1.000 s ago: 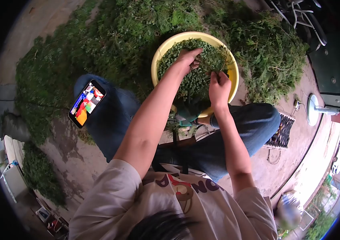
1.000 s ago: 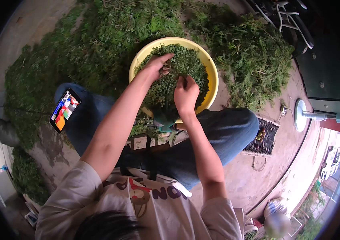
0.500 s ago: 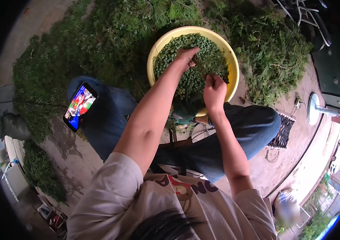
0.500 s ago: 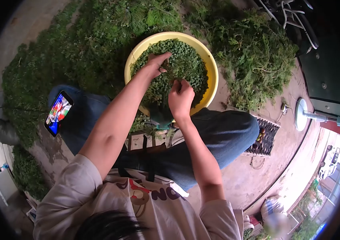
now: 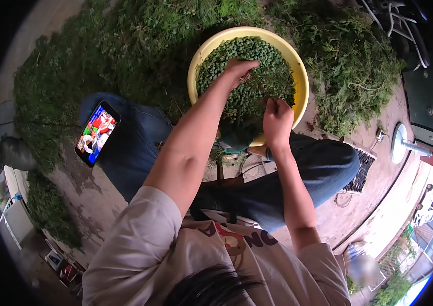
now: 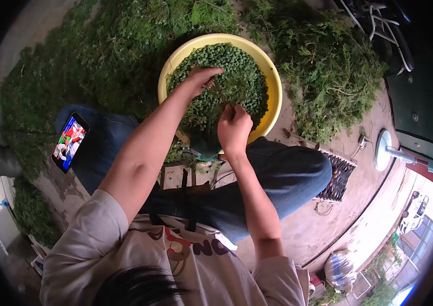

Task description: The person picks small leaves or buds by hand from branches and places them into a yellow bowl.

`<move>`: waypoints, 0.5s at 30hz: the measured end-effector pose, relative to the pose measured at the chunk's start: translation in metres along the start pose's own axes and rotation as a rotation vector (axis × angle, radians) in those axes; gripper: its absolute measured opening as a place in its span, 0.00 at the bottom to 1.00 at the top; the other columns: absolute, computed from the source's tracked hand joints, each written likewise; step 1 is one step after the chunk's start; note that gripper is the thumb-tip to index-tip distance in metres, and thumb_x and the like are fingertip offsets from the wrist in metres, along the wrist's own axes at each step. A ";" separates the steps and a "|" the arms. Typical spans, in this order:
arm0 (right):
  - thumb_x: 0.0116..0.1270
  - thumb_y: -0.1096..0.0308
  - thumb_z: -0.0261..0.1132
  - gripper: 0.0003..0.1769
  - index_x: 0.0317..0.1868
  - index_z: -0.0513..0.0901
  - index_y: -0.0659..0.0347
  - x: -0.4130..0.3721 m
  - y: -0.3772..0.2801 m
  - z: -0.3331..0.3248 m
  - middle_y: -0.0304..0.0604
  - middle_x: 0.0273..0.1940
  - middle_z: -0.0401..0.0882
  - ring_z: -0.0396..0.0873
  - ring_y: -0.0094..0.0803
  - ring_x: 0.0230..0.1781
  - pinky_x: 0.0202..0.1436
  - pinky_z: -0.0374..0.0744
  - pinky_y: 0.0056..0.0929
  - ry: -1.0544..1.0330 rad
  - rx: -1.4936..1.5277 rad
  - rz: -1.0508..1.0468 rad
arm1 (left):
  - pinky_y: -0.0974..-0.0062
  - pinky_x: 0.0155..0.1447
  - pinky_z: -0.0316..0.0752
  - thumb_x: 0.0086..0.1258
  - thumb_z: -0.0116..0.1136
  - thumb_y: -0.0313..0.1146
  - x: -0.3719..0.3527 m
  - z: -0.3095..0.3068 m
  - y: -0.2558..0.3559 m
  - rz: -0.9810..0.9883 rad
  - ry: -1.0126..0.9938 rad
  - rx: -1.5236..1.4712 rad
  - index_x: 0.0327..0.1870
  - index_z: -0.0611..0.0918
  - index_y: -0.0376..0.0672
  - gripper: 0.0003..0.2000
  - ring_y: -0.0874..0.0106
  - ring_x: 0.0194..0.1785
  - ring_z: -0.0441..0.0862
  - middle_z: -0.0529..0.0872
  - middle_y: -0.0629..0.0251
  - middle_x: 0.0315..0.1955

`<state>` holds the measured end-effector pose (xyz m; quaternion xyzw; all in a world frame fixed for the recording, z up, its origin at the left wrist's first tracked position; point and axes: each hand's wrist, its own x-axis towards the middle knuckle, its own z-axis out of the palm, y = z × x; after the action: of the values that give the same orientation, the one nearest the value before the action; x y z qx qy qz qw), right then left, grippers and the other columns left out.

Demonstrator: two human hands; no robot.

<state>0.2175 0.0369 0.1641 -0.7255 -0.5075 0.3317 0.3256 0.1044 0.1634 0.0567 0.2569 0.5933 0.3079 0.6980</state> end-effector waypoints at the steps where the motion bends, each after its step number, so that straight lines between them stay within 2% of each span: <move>1: 0.59 0.74 0.53 0.09 0.27 0.76 0.70 -0.001 0.002 0.000 0.55 0.21 0.75 0.77 0.43 0.21 0.27 0.72 0.32 0.022 0.005 -0.038 | 0.71 0.37 0.75 0.43 0.69 0.38 0.001 0.002 -0.001 -0.001 0.002 -0.004 0.43 0.76 0.31 0.27 0.69 0.35 0.80 0.81 0.57 0.37; 3: 0.59 0.74 0.53 0.09 0.27 0.77 0.70 -0.001 0.003 0.001 0.55 0.22 0.76 0.77 0.43 0.22 0.28 0.73 0.32 0.034 0.014 -0.082 | 0.73 0.34 0.76 0.44 0.68 0.37 0.001 0.008 -0.001 -0.012 0.133 0.084 0.42 0.76 0.30 0.25 0.70 0.31 0.79 0.81 0.58 0.35; 4: 0.59 0.74 0.53 0.09 0.28 0.77 0.70 -0.002 0.003 0.001 0.55 0.22 0.76 0.78 0.43 0.23 0.29 0.73 0.32 0.023 0.009 -0.074 | 0.73 0.31 0.74 0.45 0.67 0.37 -0.002 0.010 0.000 0.006 0.183 0.112 0.37 0.79 0.32 0.20 0.71 0.27 0.79 0.82 0.60 0.30; 5: 0.59 0.74 0.52 0.09 0.28 0.77 0.70 -0.002 0.003 0.000 0.55 0.23 0.77 0.78 0.43 0.24 0.29 0.73 0.32 0.015 0.004 -0.068 | 0.73 0.31 0.74 0.45 0.67 0.37 0.003 0.008 -0.003 0.004 0.186 0.112 0.37 0.79 0.32 0.20 0.71 0.27 0.79 0.82 0.60 0.30; 7: 0.59 0.74 0.52 0.09 0.29 0.77 0.70 -0.005 0.000 0.000 0.55 0.22 0.76 0.78 0.44 0.23 0.29 0.73 0.32 0.010 -0.012 -0.059 | 0.74 0.27 0.71 0.47 0.65 0.37 0.015 0.005 -0.006 0.085 0.180 0.287 0.30 0.81 0.35 0.15 0.73 0.22 0.77 0.82 0.62 0.23; 10: 0.59 0.74 0.52 0.09 0.28 0.77 0.70 -0.003 0.000 -0.002 0.55 0.22 0.76 0.78 0.44 0.22 0.28 0.73 0.32 0.001 -0.023 -0.040 | 0.74 0.23 0.69 0.49 0.64 0.40 0.025 0.003 -0.007 0.107 0.157 0.396 0.25 0.81 0.37 0.13 0.75 0.18 0.75 0.80 0.63 0.18; 15: 0.59 0.74 0.52 0.09 0.27 0.77 0.70 0.000 0.008 -0.003 0.55 0.20 0.75 0.77 0.44 0.21 0.27 0.72 0.32 0.018 -0.004 -0.044 | 0.76 0.21 0.68 0.52 0.62 0.42 0.033 0.007 -0.004 0.071 0.100 0.594 0.19 0.78 0.38 0.14 0.76 0.15 0.73 0.78 0.65 0.14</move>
<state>0.2245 0.0347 0.1597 -0.7176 -0.5212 0.3170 0.3360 0.1148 0.1851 0.0329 0.4550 0.6816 0.1573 0.5510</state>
